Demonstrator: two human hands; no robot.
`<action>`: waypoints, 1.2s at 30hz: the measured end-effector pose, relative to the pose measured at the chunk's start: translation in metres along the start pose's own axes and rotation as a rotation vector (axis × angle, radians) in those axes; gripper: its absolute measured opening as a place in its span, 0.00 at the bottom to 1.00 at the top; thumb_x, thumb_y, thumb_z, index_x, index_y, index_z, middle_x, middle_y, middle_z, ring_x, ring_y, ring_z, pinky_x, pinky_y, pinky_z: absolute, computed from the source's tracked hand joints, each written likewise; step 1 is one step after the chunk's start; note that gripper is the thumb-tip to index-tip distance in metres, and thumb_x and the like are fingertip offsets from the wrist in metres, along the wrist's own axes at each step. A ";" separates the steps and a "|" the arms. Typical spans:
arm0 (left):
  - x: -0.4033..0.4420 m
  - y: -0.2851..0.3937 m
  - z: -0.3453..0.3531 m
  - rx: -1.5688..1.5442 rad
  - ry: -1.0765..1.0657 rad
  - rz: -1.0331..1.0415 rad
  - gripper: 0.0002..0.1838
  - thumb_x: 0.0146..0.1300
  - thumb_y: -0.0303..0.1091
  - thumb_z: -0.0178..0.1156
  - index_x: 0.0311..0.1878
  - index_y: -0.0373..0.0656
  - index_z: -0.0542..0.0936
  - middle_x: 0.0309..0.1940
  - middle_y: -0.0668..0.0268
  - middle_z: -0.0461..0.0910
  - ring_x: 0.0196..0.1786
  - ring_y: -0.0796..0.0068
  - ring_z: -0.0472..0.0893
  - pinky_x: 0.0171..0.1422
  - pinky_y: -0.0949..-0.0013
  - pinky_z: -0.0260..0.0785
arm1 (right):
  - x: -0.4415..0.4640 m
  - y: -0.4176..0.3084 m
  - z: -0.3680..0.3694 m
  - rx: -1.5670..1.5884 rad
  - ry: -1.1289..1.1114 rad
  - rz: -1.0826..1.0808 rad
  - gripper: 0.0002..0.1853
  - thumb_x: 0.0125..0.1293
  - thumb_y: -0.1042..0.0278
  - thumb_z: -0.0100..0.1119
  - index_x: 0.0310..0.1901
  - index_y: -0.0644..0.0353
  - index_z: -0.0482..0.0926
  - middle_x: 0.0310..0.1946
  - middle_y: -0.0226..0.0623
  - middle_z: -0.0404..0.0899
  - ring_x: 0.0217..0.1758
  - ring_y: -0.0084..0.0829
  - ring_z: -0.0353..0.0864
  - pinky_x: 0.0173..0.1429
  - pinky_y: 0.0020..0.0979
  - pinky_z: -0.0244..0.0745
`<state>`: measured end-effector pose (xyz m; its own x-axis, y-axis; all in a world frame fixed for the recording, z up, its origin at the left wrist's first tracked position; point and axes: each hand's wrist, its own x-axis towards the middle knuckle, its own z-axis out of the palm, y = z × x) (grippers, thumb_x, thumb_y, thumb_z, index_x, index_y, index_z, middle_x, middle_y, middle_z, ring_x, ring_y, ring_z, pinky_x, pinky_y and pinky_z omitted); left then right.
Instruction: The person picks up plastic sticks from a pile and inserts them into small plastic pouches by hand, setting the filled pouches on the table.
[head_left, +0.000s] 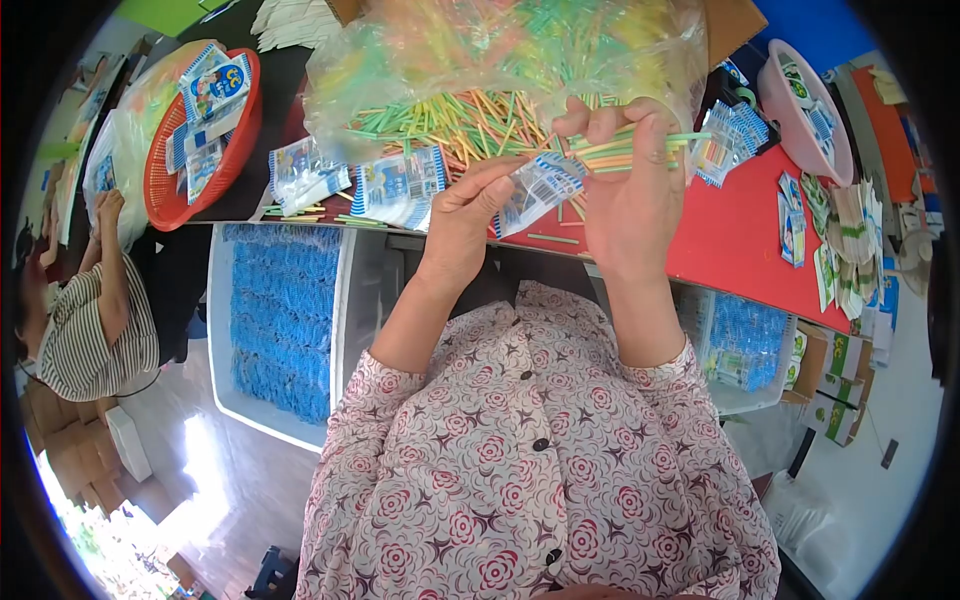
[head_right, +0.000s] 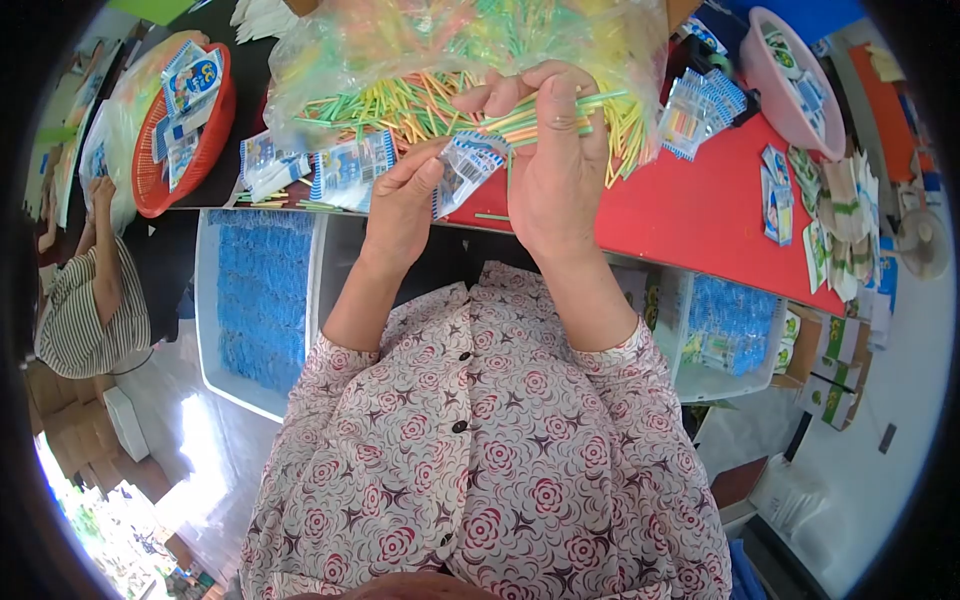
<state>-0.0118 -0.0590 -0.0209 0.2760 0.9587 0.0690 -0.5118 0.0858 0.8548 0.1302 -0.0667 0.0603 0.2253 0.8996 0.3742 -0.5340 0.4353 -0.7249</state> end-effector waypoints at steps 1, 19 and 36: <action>0.000 -0.001 -0.001 -0.024 0.001 -0.013 0.12 0.64 0.28 0.57 0.49 0.37 0.80 0.51 0.63 0.77 0.54 0.74 0.73 0.61 0.70 0.63 | -0.001 0.000 0.001 -0.032 0.009 -0.012 0.12 0.73 0.57 0.43 0.42 0.57 0.68 0.28 0.35 0.73 0.45 0.43 0.79 0.67 0.49 0.59; -0.001 -0.001 -0.005 -0.066 -0.012 -0.050 0.12 0.63 0.29 0.59 0.48 0.37 0.80 0.50 0.64 0.78 0.54 0.75 0.74 0.61 0.71 0.62 | -0.007 0.013 0.003 -0.369 0.011 0.026 0.12 0.74 0.59 0.40 0.41 0.61 0.67 0.29 0.39 0.75 0.43 0.39 0.81 0.47 0.37 0.77; 0.001 -0.001 -0.006 -0.073 0.021 -0.053 0.10 0.63 0.28 0.59 0.46 0.37 0.81 0.48 0.65 0.78 0.52 0.76 0.74 0.60 0.71 0.64 | -0.015 0.017 0.006 -0.534 -0.024 -0.038 0.12 0.74 0.61 0.41 0.41 0.62 0.67 0.33 0.42 0.79 0.45 0.37 0.80 0.61 0.39 0.67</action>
<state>-0.0161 -0.0568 -0.0245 0.2874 0.9577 0.0129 -0.5549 0.1556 0.8172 0.1132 -0.0728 0.0455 0.2141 0.8844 0.4148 -0.0358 0.4315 -0.9014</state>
